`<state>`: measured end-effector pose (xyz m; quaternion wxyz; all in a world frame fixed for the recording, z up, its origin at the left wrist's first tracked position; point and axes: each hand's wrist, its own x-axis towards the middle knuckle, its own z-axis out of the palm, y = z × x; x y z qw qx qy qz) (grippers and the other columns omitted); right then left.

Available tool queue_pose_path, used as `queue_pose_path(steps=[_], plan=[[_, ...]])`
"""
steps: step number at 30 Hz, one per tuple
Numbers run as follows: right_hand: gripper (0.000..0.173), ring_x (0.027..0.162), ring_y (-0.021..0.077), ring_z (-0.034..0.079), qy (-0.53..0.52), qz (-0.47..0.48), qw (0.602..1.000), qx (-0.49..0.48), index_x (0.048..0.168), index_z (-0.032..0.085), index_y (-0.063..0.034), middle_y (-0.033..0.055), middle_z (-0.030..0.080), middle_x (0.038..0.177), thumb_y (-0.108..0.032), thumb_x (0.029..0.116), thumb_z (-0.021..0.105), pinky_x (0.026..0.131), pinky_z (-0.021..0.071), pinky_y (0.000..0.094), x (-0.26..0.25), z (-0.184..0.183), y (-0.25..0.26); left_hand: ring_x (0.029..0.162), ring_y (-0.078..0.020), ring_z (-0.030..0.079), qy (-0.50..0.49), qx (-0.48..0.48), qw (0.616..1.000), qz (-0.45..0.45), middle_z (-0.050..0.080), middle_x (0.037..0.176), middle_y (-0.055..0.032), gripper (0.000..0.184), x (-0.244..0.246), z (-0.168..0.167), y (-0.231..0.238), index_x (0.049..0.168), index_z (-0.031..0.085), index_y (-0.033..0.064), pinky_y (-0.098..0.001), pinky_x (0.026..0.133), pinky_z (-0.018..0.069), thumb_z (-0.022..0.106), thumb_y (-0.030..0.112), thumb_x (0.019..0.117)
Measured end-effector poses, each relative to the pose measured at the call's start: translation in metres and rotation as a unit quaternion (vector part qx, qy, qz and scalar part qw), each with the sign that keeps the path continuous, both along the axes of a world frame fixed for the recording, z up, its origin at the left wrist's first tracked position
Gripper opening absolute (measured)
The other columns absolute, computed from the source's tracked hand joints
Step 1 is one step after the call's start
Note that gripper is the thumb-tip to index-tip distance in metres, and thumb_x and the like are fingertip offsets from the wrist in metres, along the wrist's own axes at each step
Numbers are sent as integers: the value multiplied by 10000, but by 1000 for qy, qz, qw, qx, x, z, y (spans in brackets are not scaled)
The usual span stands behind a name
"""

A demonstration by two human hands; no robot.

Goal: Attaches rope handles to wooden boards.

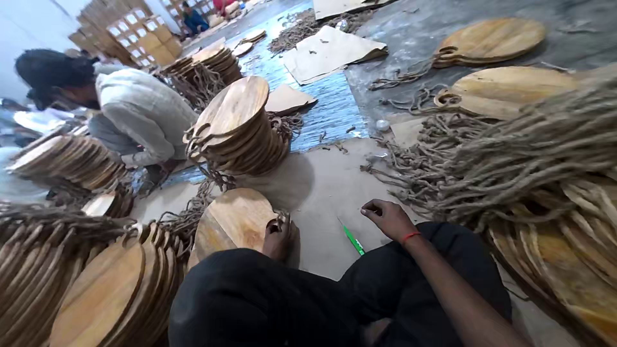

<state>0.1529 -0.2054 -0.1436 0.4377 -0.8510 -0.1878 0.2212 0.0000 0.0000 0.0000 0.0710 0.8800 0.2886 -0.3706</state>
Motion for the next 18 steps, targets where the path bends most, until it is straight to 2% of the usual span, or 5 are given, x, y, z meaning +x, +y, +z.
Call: queue_pose_path(steps=[2,3,5,14,18], plan=[[180,859,252,715,-10,-11,1000,-4,1055,742,-65,108,744,968,-230,1005,691,818,574,492,-6,0,-4,1371,-392,521,-71,60,994,-65,566,1447,-228,670,-10,-73,48,1662,102,107,-502,1165,379,457,214,1103],[182,876,247,719,-17,-9,1000,-13,1062,744,-71,102,747,979,-234,1010,682,835,577,488,-7,2,-7,1154,-436,654,-219,101,965,-102,698,1202,-241,679,-19,-133,74,1631,285,106,-558,1013,506,567,255,1032],[188,904,264,714,-22,5,1000,-19,1080,743,-56,120,744,995,-217,1020,667,862,559,498,-9,3,-12,1212,-468,607,-175,59,982,-50,677,1230,-249,827,-4,-166,89,1667,145,180,-604,1040,471,623,281,999],[560,1087,377,678,36,201,906,-370,1035,725,-21,199,712,1110,-570,942,660,904,523,603,-26,-7,35,1176,-448,626,-151,30,986,-59,697,1190,-218,947,-26,-151,96,1668,149,252,-598,1012,484,723,240,915],[423,1172,396,651,38,218,892,-394,1149,687,15,226,682,1224,-368,969,672,949,517,589,-46,-17,69,1149,-476,627,-171,12,985,-14,675,1199,-258,957,-21,-109,110,1662,183,244,-629,963,496,749,192,893]])
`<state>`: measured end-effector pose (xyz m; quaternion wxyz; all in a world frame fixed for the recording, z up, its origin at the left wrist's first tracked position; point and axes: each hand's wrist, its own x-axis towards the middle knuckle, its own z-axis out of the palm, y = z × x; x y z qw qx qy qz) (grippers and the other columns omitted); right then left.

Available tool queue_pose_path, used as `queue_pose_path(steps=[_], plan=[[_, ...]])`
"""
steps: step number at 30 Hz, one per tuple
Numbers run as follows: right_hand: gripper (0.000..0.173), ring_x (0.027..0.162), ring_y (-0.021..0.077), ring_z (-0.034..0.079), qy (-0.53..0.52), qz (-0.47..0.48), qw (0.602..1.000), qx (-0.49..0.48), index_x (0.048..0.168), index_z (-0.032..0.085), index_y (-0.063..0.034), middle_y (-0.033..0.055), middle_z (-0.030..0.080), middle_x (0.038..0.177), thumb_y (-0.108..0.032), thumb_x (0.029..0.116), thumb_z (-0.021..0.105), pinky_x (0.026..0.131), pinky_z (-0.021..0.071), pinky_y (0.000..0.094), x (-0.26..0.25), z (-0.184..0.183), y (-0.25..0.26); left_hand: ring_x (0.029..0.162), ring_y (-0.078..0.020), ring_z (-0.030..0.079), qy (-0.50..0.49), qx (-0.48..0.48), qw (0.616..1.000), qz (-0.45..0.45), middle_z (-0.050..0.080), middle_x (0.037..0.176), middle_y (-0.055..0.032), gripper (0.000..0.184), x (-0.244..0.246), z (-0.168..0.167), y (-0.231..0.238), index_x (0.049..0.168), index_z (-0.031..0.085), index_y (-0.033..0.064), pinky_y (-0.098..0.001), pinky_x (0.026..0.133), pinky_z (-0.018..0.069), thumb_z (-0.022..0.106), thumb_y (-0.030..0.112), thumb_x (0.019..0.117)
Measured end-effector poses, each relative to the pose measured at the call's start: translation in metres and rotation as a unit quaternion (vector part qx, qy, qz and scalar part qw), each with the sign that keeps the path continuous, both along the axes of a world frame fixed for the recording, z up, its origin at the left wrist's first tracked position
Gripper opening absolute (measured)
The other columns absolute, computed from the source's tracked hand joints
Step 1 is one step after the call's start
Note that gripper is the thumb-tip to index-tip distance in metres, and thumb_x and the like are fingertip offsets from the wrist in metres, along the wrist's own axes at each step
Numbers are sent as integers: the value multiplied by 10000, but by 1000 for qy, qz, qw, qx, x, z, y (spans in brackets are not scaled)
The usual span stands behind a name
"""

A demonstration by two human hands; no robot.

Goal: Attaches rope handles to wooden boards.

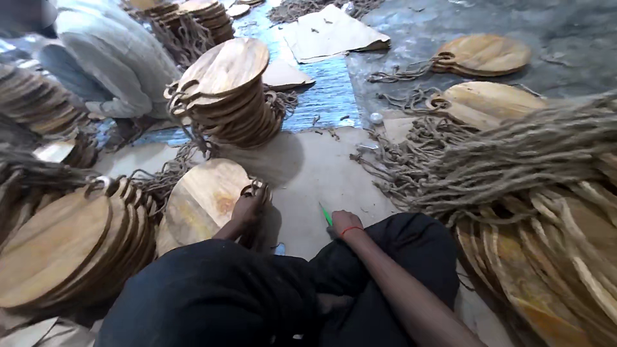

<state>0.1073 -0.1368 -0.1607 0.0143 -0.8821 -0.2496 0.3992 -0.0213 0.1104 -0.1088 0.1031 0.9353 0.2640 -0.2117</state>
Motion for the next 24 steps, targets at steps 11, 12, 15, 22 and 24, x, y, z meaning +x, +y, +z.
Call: queue_pose_path(steps=[11,12,15,22,24], plan=[[364,1223,358,637,-6,-30,997,-67,1186,671,0,210,667,1277,-288,965,652,972,521,550,12,1,14,976,-488,676,-59,-26,996,63,691,1067,-269,1041,15,49,53,1652,171,228,-689,839,514,831,219,847],[400,1237,359,631,1,-29,997,-73,1207,663,2,212,661,1294,-318,967,652,985,516,552,15,-1,13,978,-487,677,-67,-24,995,69,691,1072,-271,1046,17,48,56,1652,174,225,-688,840,514,836,222,842],[587,1265,363,612,29,-34,996,-79,1248,650,14,220,646,1316,-494,954,668,1028,492,557,28,-11,-1,975,-499,672,-85,-34,992,84,688,1078,-280,1091,19,59,63,1653,167,238,-697,842,509,867,220,816],[473,1264,380,609,25,-42,997,-63,1261,638,19,238,645,1309,-377,1006,601,1030,484,561,29,-16,3,979,-440,681,-203,-144,965,79,674,1149,-270,1107,-29,123,80,1606,314,247,-667,853,528,931,72,705],[444,1271,384,604,19,-35,997,-61,1271,637,23,240,643,1316,-329,1002,610,1039,478,558,30,-18,6,1048,-378,679,-247,-166,951,81,662,1237,-226,1107,-49,130,83,1592,344,280,-630,894,538,931,62,679]])
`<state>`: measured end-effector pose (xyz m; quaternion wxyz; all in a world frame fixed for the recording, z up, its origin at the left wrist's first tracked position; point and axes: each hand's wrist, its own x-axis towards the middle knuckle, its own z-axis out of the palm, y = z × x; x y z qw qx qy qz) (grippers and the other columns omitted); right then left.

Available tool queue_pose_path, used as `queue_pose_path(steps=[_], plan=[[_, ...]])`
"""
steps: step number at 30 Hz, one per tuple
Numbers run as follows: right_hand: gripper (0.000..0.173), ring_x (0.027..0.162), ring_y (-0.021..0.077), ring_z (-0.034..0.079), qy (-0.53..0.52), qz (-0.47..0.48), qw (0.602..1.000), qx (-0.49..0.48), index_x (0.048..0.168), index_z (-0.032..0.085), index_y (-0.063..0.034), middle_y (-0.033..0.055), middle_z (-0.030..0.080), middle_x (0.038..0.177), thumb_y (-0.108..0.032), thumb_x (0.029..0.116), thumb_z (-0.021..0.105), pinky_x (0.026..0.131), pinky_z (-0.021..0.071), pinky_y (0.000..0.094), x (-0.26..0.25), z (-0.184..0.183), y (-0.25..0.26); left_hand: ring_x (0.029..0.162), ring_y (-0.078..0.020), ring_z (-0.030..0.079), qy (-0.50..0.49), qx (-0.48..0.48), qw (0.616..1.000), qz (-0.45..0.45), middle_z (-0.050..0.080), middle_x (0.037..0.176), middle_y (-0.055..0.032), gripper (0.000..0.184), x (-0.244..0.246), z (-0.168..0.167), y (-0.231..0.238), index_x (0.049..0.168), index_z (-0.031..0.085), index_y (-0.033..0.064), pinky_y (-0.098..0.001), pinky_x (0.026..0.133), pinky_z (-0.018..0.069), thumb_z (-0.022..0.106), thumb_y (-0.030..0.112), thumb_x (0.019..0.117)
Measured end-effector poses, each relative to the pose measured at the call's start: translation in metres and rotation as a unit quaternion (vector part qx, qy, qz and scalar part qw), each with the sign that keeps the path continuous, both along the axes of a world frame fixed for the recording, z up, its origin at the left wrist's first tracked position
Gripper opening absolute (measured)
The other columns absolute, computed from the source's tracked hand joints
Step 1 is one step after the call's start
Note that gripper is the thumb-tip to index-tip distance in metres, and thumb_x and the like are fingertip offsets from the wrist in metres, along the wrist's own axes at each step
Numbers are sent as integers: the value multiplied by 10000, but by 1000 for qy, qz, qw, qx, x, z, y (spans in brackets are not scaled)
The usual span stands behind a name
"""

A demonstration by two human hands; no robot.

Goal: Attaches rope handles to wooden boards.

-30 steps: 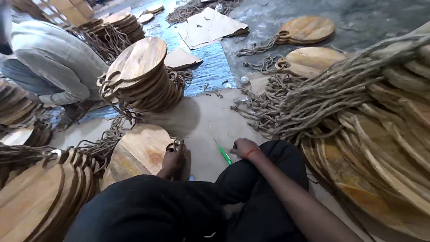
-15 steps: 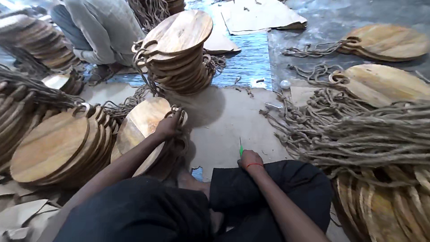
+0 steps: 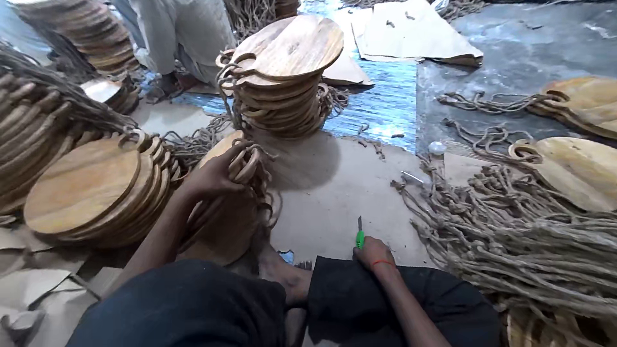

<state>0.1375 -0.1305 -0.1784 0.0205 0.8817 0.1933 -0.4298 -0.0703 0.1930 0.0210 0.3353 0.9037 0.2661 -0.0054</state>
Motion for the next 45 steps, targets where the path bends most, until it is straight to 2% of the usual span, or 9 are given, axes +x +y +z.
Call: queue_pose_path(steps=[9,13,16,21,29,34,37,41,45], plan=[[622,1254,387,619,-43,-47,998,-3,1364,556,17,237,644,1319,-480,994,617,1016,491,562,-15,20,-7,1057,-234,668,-75,-23,997,-8,627,1326,-144,1074,-9,17,4,1567,391,193,-469,900,568,892,7,636],[803,1213,473,605,-130,-97,953,257,1453,506,46,291,621,1319,-472,898,766,974,494,634,-29,51,0,956,-82,685,-169,-40,984,41,678,1228,-23,1038,-25,37,7,1519,451,196,-279,796,600,844,83,564],[1004,1313,432,542,-27,-97,864,494,1526,417,-4,254,540,1448,-391,744,916,1061,468,617,-39,69,82,970,-45,700,-209,-60,975,36,697,1220,42,1047,-29,36,4,1509,475,222,-228,779,615,841,193,529],[1429,1449,419,403,112,73,829,544,1668,86,-200,227,315,1633,-164,578,1009,1159,373,610,-31,89,219,1005,-61,703,-254,-91,963,2,708,1218,47,1008,-42,30,-9,1490,506,197,-228,832,614,902,413,588],[473,1106,364,654,54,258,831,490,1233,680,-2,212,674,1189,-146,820,862,982,519,562,-1,123,210,1010,-100,714,-289,-131,948,23,730,1193,6,952,-65,30,5,1441,561,141,-257,851,617,907,361,581],[226,773,362,696,-188,120,732,644,984,712,-19,166,698,815,-95,792,805,700,542,613,13,167,195,927,-99,699,-263,18,954,140,716,1155,-20,896,-52,60,-10,1480,519,149,-318,813,612,873,172,657],[270,784,323,710,-238,118,682,681,1018,738,-25,129,723,850,-198,812,732,710,555,600,24,180,176,897,-221,706,-210,74,957,185,724,1079,-111,918,-35,55,-20,1530,464,225,-468,809,592,891,263,718],[292,864,426,715,-231,129,764,588,1085,731,-16,204,734,919,-178,843,744,748,532,679,33,164,152,951,-400,700,-71,71,988,119,707,1080,-228,1056,1,-2,-9,1612,316,221,-634,853,552,882,441,748],[307,1061,499,672,-208,109,878,418,1197,705,-13,283,712,1095,-119,909,724,900,487,708,42,137,131,1175,-397,662,60,108,992,-25,701,1209,-236,855,44,-97,-34,1565,393,64,-598,1155,386,787,377,874]])
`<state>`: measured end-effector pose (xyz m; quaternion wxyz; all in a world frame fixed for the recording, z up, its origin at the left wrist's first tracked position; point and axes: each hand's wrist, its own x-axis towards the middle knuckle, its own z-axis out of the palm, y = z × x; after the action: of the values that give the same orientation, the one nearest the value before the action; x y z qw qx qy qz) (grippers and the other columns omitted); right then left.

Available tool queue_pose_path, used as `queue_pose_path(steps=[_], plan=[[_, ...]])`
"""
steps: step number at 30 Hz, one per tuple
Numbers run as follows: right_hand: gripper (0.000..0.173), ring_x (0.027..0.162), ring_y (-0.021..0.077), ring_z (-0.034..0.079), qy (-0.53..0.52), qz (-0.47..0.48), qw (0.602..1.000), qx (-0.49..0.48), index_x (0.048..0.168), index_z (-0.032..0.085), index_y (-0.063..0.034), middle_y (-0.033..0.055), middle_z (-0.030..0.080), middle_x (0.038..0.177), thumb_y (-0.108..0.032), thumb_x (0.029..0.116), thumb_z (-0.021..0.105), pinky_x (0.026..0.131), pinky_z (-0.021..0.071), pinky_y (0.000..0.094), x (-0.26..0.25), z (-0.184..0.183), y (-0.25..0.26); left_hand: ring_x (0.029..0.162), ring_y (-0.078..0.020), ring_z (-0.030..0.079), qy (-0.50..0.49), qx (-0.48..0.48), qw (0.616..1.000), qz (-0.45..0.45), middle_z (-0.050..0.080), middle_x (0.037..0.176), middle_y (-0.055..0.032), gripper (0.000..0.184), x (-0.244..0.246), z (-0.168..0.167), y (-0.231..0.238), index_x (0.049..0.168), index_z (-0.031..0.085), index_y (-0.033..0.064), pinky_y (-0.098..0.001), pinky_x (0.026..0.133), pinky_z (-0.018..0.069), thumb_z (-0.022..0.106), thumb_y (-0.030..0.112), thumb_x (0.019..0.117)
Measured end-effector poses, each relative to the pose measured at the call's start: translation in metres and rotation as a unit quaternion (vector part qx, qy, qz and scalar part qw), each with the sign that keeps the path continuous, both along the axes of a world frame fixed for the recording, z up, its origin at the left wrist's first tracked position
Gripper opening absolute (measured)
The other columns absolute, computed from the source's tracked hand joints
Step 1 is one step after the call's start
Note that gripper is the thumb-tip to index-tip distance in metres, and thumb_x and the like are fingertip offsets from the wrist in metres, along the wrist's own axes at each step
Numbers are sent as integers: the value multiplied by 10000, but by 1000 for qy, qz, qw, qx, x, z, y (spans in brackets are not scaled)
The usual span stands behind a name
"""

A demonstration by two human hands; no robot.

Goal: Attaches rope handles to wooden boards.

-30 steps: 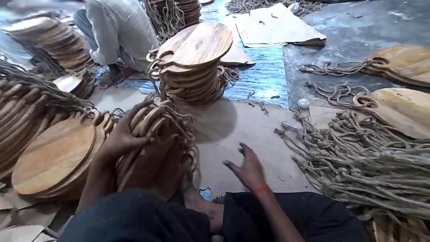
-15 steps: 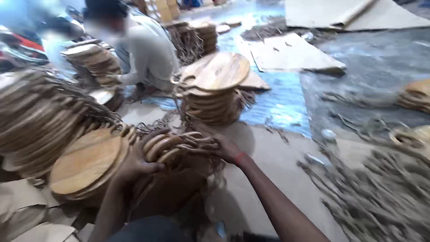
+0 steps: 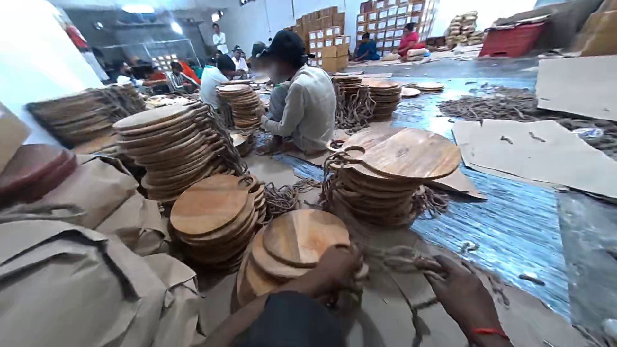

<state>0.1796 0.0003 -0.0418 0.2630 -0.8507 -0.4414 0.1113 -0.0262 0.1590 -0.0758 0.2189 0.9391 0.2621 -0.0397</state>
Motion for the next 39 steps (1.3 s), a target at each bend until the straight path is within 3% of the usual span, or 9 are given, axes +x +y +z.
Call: queue_pose_path(steps=[1,3,11,15,18,21,27,32,39], plan=[[313,1073,509,663,8,5,999,-42,1210,694,-8,299,701,1110,-112,916,692,898,484,710,-1,-3,-7,1211,-377,650,8,-1,1000,-22,703,1225,-221,672,3,-25,-14,1522,467,74,-569,1205,331,713,314,944],[349,1096,524,650,24,28,996,-79,1247,667,25,329,683,1139,-119,929,656,911,474,713,-4,-4,-14,1279,-392,594,11,-45,999,9,660,1305,-231,450,4,-48,-31,1501,530,162,-547,1175,374,544,253,1061],[476,1094,424,674,81,64,993,-56,1290,636,28,260,694,1189,-237,909,743,958,501,635,25,-1,-45,1365,-419,521,34,-63,997,23,620,1381,-232,477,-7,-46,-14,1524,504,176,-586,1147,392,548,277,1059],[312,1018,435,685,29,58,998,-23,1200,696,9,253,710,1106,-182,952,703,906,511,660,56,-6,-56,1354,-441,519,67,-7,998,3,623,1380,-221,726,-32,-40,7,1559,454,248,-625,1121,398,759,174,905],[190,993,396,700,22,-21,1000,-6,1113,735,0,220,730,1062,-138,986,705,912,525,627,70,7,-68,1318,-424,559,91,10,996,-2,647,1354,-195,699,-39,-49,11,1558,460,263,-640,1074,441,741,165,925],[212,859,314,714,85,-92,991,51,1085,724,21,184,736,985,-170,1028,650,833,570,535,79,22,-72,1253,-444,603,140,34,989,-17,663,1314,-214,600,-31,-39,6,1574,429,217,-647,1075,429,641,255,1013],[217,697,234,665,205,-93,966,127,1122,690,-19,127,725,925,-210,1047,620,622,558,425,13,-16,-82,1235,-392,623,148,53,987,-24,691,1265,-200,730,-28,-43,7,1579,411,148,-579,1167,339,727,294,937],[194,848,227,699,314,-65,947,2,1144,703,-29,119,718,1004,-170,1019,656,786,587,427,-32,-87,-62,1141,-368,666,156,79,985,1,720,1147,-188,846,-33,-42,7,1579,351,63,-529,1140,384,778,322,897],[232,1042,306,699,235,-102,964,-75,1209,702,-51,159,725,1127,-179,1025,642,958,536,520,-43,-113,-29,1086,-352,691,120,88,989,-2,741,1111,-171,832,-49,-45,13,1559,422,99,-526,1126,385,825,311,862]])
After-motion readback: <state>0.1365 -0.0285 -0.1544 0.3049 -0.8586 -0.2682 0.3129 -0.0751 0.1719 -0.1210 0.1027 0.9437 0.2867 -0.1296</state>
